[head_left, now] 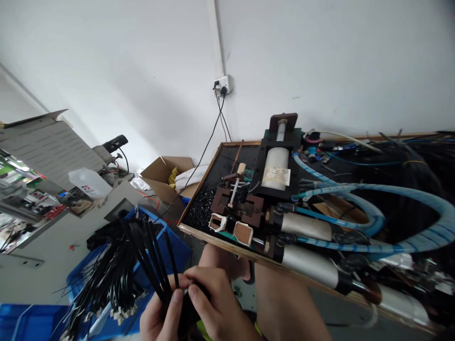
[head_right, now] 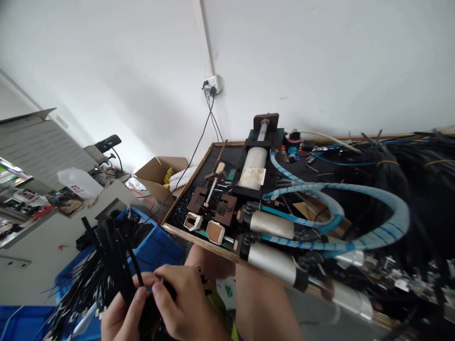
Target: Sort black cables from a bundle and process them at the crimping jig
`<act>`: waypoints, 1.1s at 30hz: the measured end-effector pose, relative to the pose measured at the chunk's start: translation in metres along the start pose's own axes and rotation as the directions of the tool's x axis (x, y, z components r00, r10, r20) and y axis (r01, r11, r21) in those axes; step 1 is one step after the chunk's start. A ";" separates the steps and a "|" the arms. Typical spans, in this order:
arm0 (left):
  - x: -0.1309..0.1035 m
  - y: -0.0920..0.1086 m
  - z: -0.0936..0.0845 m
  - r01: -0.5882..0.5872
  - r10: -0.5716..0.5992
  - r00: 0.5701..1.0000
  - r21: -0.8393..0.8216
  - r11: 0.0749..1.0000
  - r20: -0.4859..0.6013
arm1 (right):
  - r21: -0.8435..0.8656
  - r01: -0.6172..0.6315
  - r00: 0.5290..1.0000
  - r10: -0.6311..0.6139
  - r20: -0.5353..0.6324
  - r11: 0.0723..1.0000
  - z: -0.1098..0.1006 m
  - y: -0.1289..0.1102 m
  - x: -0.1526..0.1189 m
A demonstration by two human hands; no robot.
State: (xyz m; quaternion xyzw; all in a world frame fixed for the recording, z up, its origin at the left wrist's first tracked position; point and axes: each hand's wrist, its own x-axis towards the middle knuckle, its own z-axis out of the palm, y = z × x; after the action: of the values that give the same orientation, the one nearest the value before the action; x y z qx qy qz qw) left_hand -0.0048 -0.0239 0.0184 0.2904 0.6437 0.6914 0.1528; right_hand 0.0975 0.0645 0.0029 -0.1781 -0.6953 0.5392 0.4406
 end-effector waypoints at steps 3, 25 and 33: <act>0.006 -0.002 0.004 -0.023 0.023 1.000 0.016 1.000 0.007 | 0.070 -0.063 0.993 0.069 -0.097 0.996 0.006 0.005 0.003; -0.001 0.012 0.030 0.060 -0.056 0.973 -0.016 0.998 0.222 | 0.406 -0.148 0.928 0.268 -0.257 0.902 -0.001 0.032 0.002; -0.001 0.005 0.028 -0.016 0.023 0.971 -0.032 0.999 0.239 | 0.559 -0.112 0.930 0.285 -0.233 0.822 -0.004 0.028 0.012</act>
State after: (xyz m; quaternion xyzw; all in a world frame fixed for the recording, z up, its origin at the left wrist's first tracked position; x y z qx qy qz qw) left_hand 0.0138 -0.0023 0.0233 0.3756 0.6073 0.6623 0.2269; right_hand 0.0878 0.0858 -0.0177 -0.2012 -0.4170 0.7209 0.5157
